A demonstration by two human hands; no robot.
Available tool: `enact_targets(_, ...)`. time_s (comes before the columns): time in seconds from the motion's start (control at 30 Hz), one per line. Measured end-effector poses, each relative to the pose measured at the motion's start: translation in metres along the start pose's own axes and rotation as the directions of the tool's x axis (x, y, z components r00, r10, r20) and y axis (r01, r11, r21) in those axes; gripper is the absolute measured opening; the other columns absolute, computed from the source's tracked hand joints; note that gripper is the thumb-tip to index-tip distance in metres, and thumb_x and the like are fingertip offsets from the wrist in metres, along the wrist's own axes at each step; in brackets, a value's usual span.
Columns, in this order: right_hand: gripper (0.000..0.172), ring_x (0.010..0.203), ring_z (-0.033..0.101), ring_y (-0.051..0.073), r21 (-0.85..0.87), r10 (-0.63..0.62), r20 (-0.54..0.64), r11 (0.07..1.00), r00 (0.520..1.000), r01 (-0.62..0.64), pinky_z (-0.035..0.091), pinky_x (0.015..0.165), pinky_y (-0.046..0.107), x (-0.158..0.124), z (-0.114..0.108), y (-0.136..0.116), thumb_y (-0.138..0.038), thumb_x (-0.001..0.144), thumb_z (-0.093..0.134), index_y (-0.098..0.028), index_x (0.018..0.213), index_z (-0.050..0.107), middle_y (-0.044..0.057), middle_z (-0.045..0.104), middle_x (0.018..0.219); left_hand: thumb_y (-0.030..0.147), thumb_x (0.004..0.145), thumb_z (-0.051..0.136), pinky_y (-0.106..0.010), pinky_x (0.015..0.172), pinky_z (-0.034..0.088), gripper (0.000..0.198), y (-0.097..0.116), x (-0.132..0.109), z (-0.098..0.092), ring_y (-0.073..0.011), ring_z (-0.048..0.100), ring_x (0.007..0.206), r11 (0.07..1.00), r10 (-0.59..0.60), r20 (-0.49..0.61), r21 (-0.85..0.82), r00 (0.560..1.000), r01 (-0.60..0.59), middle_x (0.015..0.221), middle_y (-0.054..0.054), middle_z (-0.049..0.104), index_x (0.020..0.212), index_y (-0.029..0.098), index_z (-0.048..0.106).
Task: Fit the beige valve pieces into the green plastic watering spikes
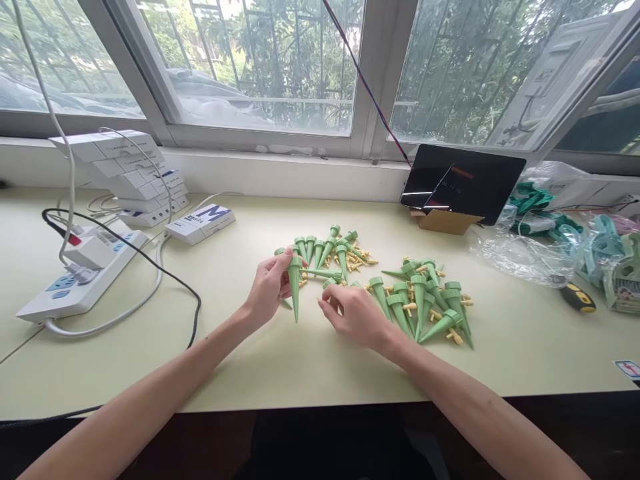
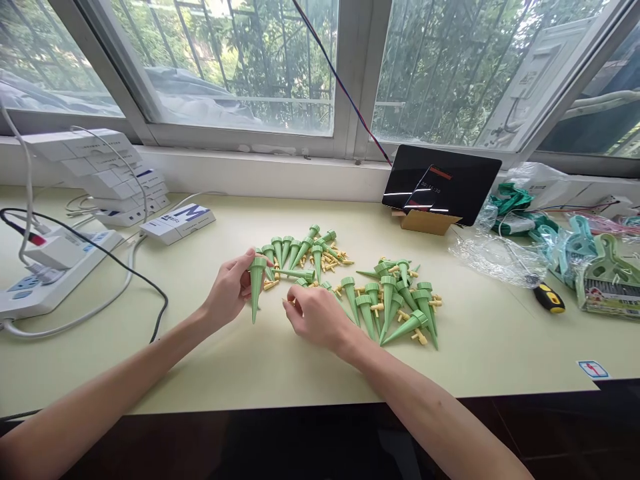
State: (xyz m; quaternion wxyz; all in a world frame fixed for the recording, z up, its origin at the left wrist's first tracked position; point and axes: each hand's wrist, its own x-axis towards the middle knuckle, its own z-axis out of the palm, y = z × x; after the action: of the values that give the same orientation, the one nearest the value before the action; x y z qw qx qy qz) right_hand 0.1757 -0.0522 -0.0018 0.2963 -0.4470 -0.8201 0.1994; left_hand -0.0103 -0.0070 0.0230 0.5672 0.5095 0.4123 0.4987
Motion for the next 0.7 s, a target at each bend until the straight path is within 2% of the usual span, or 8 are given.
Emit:
enact_targets(0.13,0.016,0.058,0.050,0.012,-0.148,0.001,-0.050,0.989,0.999,-0.009,0.033,0.058,0.024,0.002,-0.011,-0.002,-0.022,0.098,0.046,-0.017,0.087,0.056,0.001,0.061,0.070,0.056,0.087,0.058,-0.022,0.039,0.014,0.044,-0.003,0.000,0.000,-0.0071,0.025,0.039,1.000,-0.006,-0.016,0.029,1.000,0.007,0.045,0.005,0.034,0.074,0.014,0.063)
enact_targets(0.3,0.022,0.056,0.046,0.013,-0.357,0.007,0.010,0.934,1.000,-0.003,0.028,0.055,0.026,0.004,-0.025,-0.004,-0.023,0.098,0.046,-0.018,0.079,0.053,0.002,0.058,0.067,0.056,0.090,0.054,-0.024,0.040,0.017,0.045,-0.009,0.001,-0.003,-0.0083,0.024,0.040,0.998,0.008,-0.030,0.060,1.000,-0.006,0.046,0.005,0.031,0.072,0.015,0.064)
enact_targets(0.5,0.022,0.057,0.049,0.014,-0.421,0.156,-0.023,0.894,0.987,-0.151,0.029,0.056,0.026,0.023,-0.045,0.014,-0.021,0.096,0.047,-0.019,0.075,0.053,0.002,0.058,0.066,0.057,0.088,0.055,-0.024,0.040,0.017,0.047,-0.012,0.001,-0.002,-0.0079,0.021,0.041,0.997,0.009,-0.015,0.073,1.000,-0.007,0.046,0.005,0.031,0.072,0.015,0.066)
enact_targets(0.7,0.019,0.063,0.053,0.016,-0.472,0.224,0.025,0.861,0.974,-0.186,0.030,0.056,0.026,0.045,-0.046,0.033,-0.019,0.095,0.049,-0.018,0.078,0.057,0.006,0.062,0.072,0.054,0.089,0.055,-0.024,0.041,0.017,0.044,-0.010,-0.001,-0.001,-0.0079,0.021,0.041,0.997,0.008,-0.007,0.079,1.000,-0.008,0.045,0.005,0.031,0.072,0.015,0.067)
